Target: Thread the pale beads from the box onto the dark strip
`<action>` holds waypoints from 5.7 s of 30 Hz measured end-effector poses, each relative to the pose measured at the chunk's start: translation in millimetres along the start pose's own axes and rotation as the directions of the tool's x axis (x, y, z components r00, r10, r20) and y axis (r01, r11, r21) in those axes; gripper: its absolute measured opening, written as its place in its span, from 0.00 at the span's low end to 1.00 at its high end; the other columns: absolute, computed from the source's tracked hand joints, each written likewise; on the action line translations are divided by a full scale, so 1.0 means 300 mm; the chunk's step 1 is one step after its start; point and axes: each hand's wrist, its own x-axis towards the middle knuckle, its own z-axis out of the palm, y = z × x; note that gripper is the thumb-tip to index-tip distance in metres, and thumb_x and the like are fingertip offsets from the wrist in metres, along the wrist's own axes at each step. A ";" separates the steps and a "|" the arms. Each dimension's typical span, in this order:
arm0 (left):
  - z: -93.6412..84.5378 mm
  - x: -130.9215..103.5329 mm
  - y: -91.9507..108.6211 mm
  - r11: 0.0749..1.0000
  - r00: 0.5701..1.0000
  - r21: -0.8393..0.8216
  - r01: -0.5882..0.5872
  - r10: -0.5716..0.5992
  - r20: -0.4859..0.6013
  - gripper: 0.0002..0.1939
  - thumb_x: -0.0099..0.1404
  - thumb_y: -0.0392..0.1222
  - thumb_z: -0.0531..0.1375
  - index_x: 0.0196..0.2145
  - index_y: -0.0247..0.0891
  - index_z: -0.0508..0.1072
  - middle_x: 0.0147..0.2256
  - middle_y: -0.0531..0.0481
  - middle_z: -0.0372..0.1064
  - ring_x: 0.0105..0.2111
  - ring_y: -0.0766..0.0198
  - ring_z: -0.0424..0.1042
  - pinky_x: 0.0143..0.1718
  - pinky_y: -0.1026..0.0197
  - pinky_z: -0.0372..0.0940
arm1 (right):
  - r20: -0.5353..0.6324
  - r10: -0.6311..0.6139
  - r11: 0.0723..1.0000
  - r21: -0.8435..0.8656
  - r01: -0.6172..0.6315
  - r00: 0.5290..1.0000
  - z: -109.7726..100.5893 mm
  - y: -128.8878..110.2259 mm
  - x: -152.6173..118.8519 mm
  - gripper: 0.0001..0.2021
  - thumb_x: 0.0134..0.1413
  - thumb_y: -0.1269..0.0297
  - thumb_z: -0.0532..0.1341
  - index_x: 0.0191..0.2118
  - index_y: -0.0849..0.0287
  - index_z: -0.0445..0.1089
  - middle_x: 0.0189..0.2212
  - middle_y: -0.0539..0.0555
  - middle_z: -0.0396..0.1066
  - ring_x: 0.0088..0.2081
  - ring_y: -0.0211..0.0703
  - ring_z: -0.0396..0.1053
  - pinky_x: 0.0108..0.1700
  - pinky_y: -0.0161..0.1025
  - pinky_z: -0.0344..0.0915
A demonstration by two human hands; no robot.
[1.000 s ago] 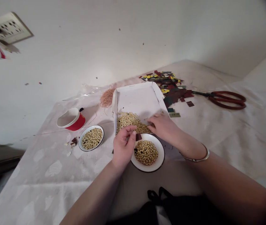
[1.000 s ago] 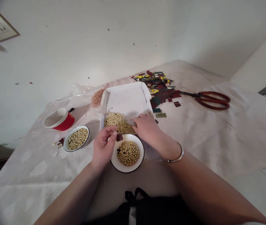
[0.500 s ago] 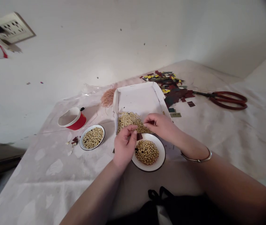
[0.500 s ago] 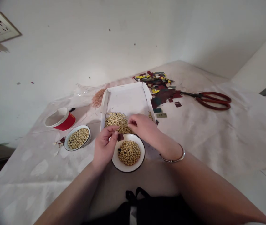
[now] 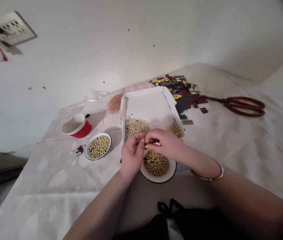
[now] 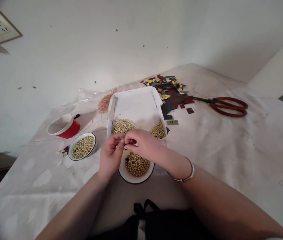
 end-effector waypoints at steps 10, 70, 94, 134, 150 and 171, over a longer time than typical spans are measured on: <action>-0.001 0.000 0.005 1.000 1.000 -0.015 0.021 -0.021 0.002 0.08 0.65 0.41 0.55 0.41 0.39 0.70 0.37 0.49 0.73 0.37 0.63 0.73 0.40 0.59 0.68 | 0.034 0.085 0.995 0.049 -0.087 0.996 -0.002 -0.006 0.003 0.04 0.48 0.67 0.60 0.28 0.56 0.62 0.25 0.46 0.66 0.27 0.35 0.62 0.30 0.35 0.57; -0.006 -0.005 0.015 0.997 0.995 -0.076 0.033 -0.040 -0.096 0.08 0.64 0.41 0.56 0.41 0.40 0.70 0.35 0.52 0.71 0.35 0.67 0.70 0.39 0.64 0.65 | -0.247 -0.408 0.900 -0.272 0.342 0.879 0.016 0.000 -0.010 0.10 0.55 0.66 0.60 0.24 0.58 0.66 0.26 0.51 0.64 0.34 0.41 0.61 0.39 0.40 0.60; 0.005 -0.010 0.006 0.986 0.991 -0.120 0.118 -0.124 -0.041 0.10 0.64 0.45 0.55 0.42 0.39 0.68 0.30 0.51 0.72 0.30 0.66 0.73 0.34 0.63 0.68 | -0.188 0.016 0.783 -0.609 -0.129 0.982 -0.019 0.130 0.009 0.05 0.50 0.64 0.61 0.28 0.59 0.72 0.29 0.57 0.68 0.34 0.47 0.62 0.39 0.45 0.58; -0.006 0.001 0.022 0.999 0.993 -0.021 0.030 -0.033 -0.112 0.08 0.64 0.42 0.56 0.39 0.38 0.71 0.35 0.50 0.72 0.35 0.65 0.71 0.39 0.62 0.66 | -0.073 -0.425 0.844 -0.393 0.365 0.902 0.009 -0.013 -0.009 0.10 0.59 0.66 0.53 0.27 0.57 0.66 0.28 0.52 0.65 0.35 0.42 0.60 0.43 0.42 0.58; -0.001 -0.012 0.009 0.993 0.995 0.122 -0.006 0.018 -0.100 0.08 0.65 0.41 0.55 0.41 0.39 0.70 0.35 0.50 0.72 0.35 0.65 0.72 0.37 0.62 0.67 | -0.103 -0.263 0.955 -0.167 0.244 0.959 -0.008 0.028 0.001 0.05 0.52 0.68 0.57 0.26 0.57 0.63 0.30 0.52 0.64 0.37 0.42 0.61 0.43 0.40 0.59; -0.054 0.035 0.033 0.855 0.945 0.405 -0.325 0.285 0.158 0.12 0.56 0.39 0.63 0.39 0.41 0.70 0.42 0.48 0.70 0.45 0.58 0.67 0.47 0.53 0.63 | -0.042 -0.011 0.966 0.256 0.021 0.999 -0.027 0.035 0.018 0.09 0.54 0.66 0.53 0.24 0.57 0.59 0.25 0.49 0.60 0.30 0.37 0.59 0.34 0.37 0.57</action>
